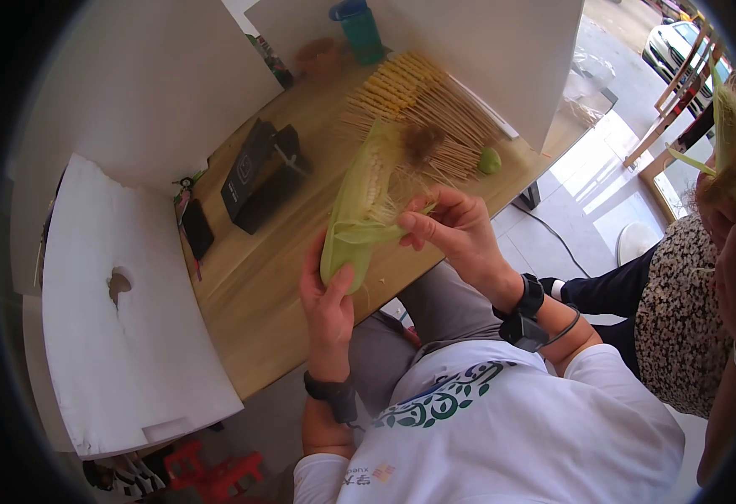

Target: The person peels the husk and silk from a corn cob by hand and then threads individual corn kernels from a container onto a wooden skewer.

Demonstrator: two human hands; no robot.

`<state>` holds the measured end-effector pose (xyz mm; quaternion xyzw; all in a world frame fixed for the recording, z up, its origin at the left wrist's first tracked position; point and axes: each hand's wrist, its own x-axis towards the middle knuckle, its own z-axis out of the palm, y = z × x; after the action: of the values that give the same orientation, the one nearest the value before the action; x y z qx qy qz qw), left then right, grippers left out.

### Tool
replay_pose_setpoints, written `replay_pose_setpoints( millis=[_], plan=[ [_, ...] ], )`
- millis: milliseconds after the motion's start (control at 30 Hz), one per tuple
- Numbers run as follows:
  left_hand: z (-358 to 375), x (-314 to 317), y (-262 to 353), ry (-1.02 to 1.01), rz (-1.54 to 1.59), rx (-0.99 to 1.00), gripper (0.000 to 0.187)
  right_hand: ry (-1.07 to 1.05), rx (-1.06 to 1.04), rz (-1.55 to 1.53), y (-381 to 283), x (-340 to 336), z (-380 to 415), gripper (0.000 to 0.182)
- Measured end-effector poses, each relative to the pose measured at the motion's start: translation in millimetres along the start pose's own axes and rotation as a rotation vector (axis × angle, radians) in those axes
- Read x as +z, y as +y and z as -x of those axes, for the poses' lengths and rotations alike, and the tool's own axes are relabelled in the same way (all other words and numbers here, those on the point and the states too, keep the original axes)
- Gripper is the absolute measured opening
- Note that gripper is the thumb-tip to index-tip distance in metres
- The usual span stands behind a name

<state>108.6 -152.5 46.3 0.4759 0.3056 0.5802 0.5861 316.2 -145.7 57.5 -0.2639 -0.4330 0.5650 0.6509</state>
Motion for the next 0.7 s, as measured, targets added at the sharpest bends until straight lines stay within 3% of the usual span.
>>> replay_pose_setpoints(
  millis=[433,500,700],
  plan=[
    [3.4,10.7,8.0,0.035,-0.001,-0.058,0.060,0.058,-0.072,-0.019,-4.5,-4.9,-3.6,0.012],
    [4.5,8.2,10.5,0.018,-0.301,-0.029,0.057,0.076,-0.071,0.005,-6.0,-10.2,-5.2,0.011],
    [10.5,4.0,8.8,-0.057,-0.452,-0.041,0.058,0.066,-0.113,0.060,2.2,-23.8,-5.6,0.013]
  ],
)
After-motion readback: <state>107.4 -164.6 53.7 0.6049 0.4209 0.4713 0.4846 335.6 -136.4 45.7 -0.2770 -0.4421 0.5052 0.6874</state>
